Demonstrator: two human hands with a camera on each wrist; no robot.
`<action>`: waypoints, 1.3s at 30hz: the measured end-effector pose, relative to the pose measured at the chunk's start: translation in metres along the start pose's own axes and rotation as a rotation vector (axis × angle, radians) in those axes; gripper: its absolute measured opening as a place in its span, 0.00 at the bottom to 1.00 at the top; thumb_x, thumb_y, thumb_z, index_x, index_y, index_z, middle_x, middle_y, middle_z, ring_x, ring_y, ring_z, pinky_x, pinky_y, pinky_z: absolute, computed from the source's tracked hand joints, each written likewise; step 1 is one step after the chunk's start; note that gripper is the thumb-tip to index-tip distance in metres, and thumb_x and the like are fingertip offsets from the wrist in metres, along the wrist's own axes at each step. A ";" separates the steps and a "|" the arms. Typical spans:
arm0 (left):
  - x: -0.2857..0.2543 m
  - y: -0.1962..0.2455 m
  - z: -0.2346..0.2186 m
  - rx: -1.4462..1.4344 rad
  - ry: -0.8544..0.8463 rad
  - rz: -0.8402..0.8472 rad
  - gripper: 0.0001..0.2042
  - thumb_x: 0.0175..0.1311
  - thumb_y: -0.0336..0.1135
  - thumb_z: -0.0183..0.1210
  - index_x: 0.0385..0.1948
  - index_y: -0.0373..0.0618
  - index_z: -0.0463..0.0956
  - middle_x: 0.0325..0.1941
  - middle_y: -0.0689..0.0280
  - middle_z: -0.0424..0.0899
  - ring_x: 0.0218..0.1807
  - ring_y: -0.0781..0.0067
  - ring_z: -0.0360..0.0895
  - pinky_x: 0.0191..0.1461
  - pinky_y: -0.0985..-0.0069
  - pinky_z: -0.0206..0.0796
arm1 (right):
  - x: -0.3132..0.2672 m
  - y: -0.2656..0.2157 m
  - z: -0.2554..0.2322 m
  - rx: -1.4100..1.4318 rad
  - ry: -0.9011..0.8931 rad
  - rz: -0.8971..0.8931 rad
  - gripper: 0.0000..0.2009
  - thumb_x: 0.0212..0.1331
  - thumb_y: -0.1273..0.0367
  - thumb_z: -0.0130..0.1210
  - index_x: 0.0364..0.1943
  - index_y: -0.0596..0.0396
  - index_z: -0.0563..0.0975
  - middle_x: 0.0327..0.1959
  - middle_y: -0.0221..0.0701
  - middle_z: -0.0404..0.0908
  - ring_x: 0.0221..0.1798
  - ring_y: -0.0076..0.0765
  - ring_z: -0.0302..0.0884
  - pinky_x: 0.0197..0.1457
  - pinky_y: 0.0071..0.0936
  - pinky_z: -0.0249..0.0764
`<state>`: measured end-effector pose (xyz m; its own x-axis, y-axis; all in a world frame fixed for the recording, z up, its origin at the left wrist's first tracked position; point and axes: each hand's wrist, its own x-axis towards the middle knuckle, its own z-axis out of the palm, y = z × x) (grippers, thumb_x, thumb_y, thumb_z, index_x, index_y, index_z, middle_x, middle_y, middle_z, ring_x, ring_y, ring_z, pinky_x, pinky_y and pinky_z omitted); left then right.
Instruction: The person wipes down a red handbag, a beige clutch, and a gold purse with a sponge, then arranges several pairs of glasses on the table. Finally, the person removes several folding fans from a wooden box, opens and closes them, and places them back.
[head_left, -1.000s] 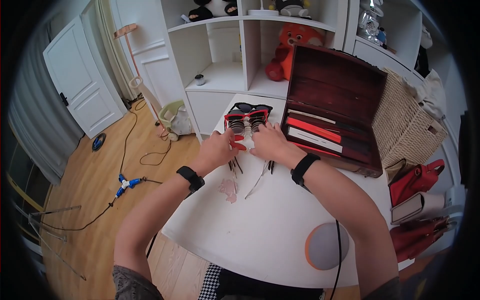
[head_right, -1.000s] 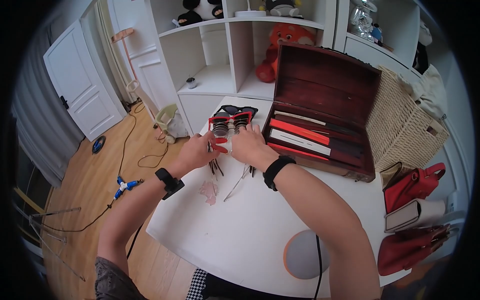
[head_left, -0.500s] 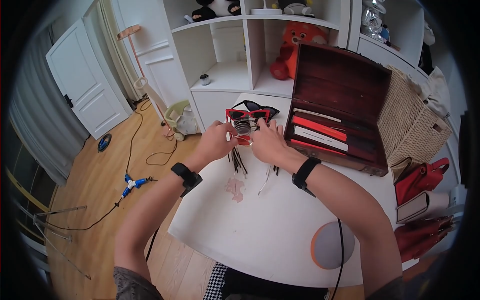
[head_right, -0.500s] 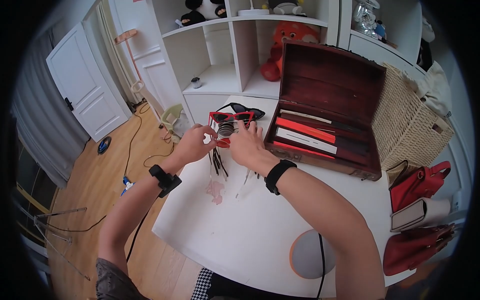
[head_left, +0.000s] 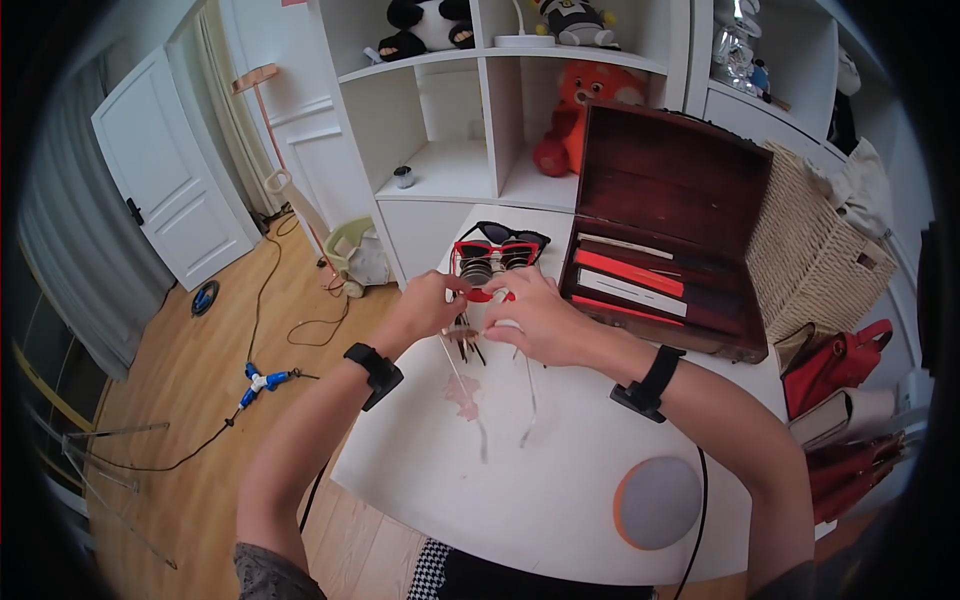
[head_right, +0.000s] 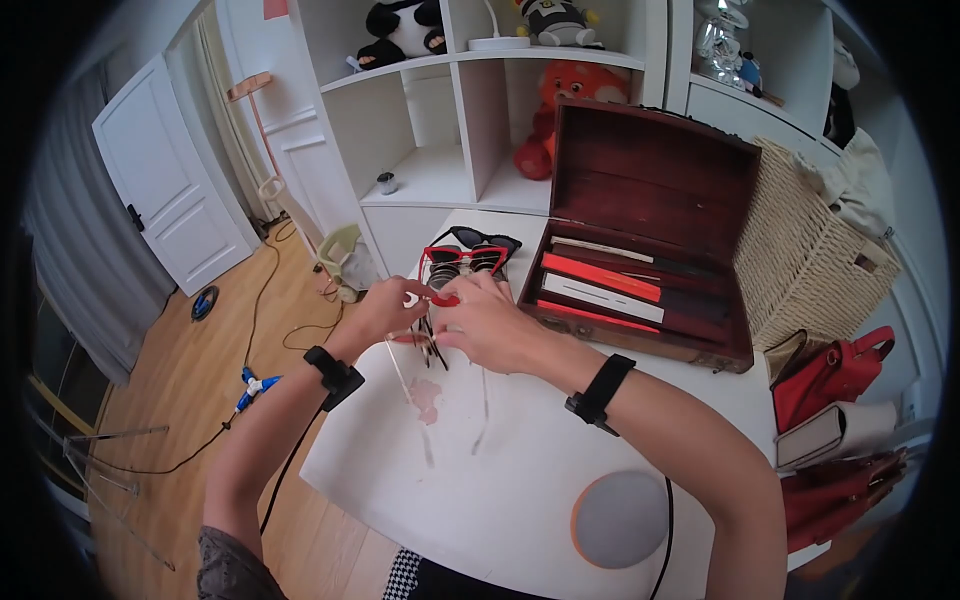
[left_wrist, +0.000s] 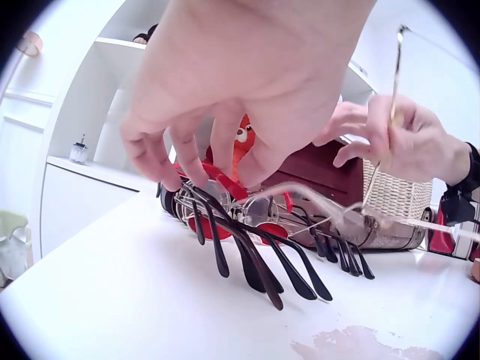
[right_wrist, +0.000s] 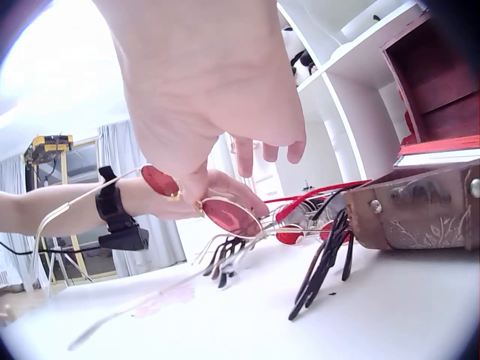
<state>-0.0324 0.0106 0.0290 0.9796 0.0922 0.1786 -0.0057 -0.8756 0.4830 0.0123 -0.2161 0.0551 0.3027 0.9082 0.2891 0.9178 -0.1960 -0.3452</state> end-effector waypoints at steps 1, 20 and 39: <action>-0.002 0.002 0.000 0.064 0.004 0.022 0.12 0.59 0.37 0.59 0.43 0.49 0.84 0.44 0.54 0.84 0.45 0.54 0.81 0.52 0.64 0.73 | -0.001 -0.001 -0.004 0.089 0.060 -0.022 0.06 0.63 0.67 0.57 0.39 0.51 0.82 0.59 0.36 0.71 0.64 0.46 0.59 0.66 0.44 0.57; -0.038 0.101 -0.024 -0.244 0.077 0.038 0.18 0.68 0.44 0.56 0.55 0.47 0.78 0.55 0.56 0.79 0.54 0.64 0.77 0.58 0.68 0.68 | -0.061 -0.014 -0.070 0.812 0.418 0.475 0.10 0.70 0.67 0.50 0.40 0.63 0.74 0.24 0.31 0.80 0.23 0.23 0.77 0.28 0.25 0.78; -0.041 0.227 -0.008 -0.842 -0.186 0.067 0.16 0.59 0.40 0.69 0.27 0.40 0.72 0.21 0.66 0.80 0.19 0.81 0.77 0.23 0.84 0.66 | -0.151 -0.054 -0.122 0.729 0.217 0.535 0.15 0.65 0.64 0.55 0.47 0.64 0.75 0.33 0.36 0.82 0.30 0.26 0.82 0.29 0.23 0.78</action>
<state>-0.0753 -0.1885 0.1383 0.9885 -0.0907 0.1212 -0.1390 -0.2270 0.9639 -0.0519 -0.3872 0.1391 0.7481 0.6605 0.0644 0.2759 -0.2213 -0.9354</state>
